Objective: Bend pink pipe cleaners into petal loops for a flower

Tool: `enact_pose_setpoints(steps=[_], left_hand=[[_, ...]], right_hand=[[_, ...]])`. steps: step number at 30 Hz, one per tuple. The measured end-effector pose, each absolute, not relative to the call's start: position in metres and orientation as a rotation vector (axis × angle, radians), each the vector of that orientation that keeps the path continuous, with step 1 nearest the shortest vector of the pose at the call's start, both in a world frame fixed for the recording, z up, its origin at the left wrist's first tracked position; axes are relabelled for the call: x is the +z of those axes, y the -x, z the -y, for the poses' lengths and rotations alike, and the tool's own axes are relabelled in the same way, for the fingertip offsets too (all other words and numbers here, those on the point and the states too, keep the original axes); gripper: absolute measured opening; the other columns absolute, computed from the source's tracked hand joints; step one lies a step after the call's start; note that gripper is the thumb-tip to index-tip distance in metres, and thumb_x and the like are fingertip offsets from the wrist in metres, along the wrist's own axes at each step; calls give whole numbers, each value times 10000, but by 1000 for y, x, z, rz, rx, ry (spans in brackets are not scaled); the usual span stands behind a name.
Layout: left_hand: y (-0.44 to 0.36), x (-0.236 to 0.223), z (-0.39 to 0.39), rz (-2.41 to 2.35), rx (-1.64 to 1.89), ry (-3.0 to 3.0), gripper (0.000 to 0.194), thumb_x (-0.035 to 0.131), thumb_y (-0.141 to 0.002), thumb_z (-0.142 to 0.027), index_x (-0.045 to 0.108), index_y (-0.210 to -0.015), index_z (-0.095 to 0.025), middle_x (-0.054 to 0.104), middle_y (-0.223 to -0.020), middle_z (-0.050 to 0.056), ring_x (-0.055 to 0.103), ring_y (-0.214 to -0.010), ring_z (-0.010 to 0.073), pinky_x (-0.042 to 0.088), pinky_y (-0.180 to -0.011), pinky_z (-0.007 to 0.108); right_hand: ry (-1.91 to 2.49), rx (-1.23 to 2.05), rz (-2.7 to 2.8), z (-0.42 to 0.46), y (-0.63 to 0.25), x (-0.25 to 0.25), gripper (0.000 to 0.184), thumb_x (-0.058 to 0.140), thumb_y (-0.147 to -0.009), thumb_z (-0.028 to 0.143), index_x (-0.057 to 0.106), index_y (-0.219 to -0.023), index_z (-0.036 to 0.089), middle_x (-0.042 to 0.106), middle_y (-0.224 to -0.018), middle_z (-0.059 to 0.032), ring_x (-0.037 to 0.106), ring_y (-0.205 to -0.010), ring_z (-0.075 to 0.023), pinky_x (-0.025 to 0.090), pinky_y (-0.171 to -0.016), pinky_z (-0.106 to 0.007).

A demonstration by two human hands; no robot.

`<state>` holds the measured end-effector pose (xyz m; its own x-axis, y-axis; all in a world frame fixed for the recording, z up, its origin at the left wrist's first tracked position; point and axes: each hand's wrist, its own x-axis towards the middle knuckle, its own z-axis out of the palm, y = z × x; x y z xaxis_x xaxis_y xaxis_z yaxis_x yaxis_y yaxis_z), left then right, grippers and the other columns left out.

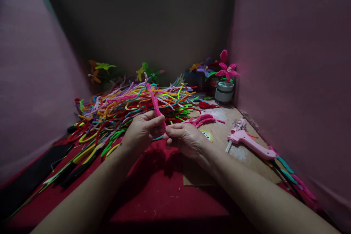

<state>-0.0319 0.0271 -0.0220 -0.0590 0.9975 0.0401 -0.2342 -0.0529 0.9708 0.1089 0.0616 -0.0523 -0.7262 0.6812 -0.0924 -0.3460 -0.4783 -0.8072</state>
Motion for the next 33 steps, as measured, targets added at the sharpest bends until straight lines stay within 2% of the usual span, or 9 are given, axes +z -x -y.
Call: enact_pose_setpoints(steps=[5,10,15,19,24,33], left_hand=[[29,-24,-27,-1079,1392,-1025,212,711,-620,-264,556,-663,-126,525,-537,-29,441,-421,36,325,-413,160],[29,-22,-28,-1072,1363,-1010,194,704,-620,-255,563,-672,-133,519,-519,-37,433,-413,36,316,-418,160],[33,-23,-29,-1106,1389,-1004,206,699,-627,-279,558,-666,-133,454,-458,-57,357,-360,23,248,-384,161],[32,-26,-29,-1119,1326,-1035,216,701,-627,-286,564,-666,-125,515,-515,-26,393,-389,31,259,-394,166],[32,-27,-29,-1119,1323,-1031,220,708,-620,-278,550,-635,-126,523,-523,-19,444,-425,47,303,-418,173],[32,-29,-31,-1154,1289,-1031,252,722,-591,-305,540,-618,-134,520,-507,-22,446,-410,55,343,-421,189]], right_hand=[[596,1958,1334,-65,-112,-47,170,692,-642,283,652,-661,119,604,-592,-30,511,-537,-110,368,-567,-268],[738,1735,1442,-65,-112,-45,148,700,-597,264,647,-583,126,582,-532,-8,438,-506,-89,314,-546,-258],[762,1751,1485,-62,-112,-45,164,674,-616,274,644,-571,120,541,-495,1,370,-455,-68,240,-486,-250],[738,1817,1437,-61,-112,-41,191,672,-613,299,637,-568,117,508,-475,11,334,-430,-58,191,-458,-247],[775,1851,1391,-60,-111,-37,155,696,-553,259,623,-530,123,498,-437,20,330,-404,-58,175,-441,-249],[743,1928,1371,-59,-110,-39,122,683,-556,220,616,-517,125,533,-456,9,348,-396,-58,199,-442,-250]])
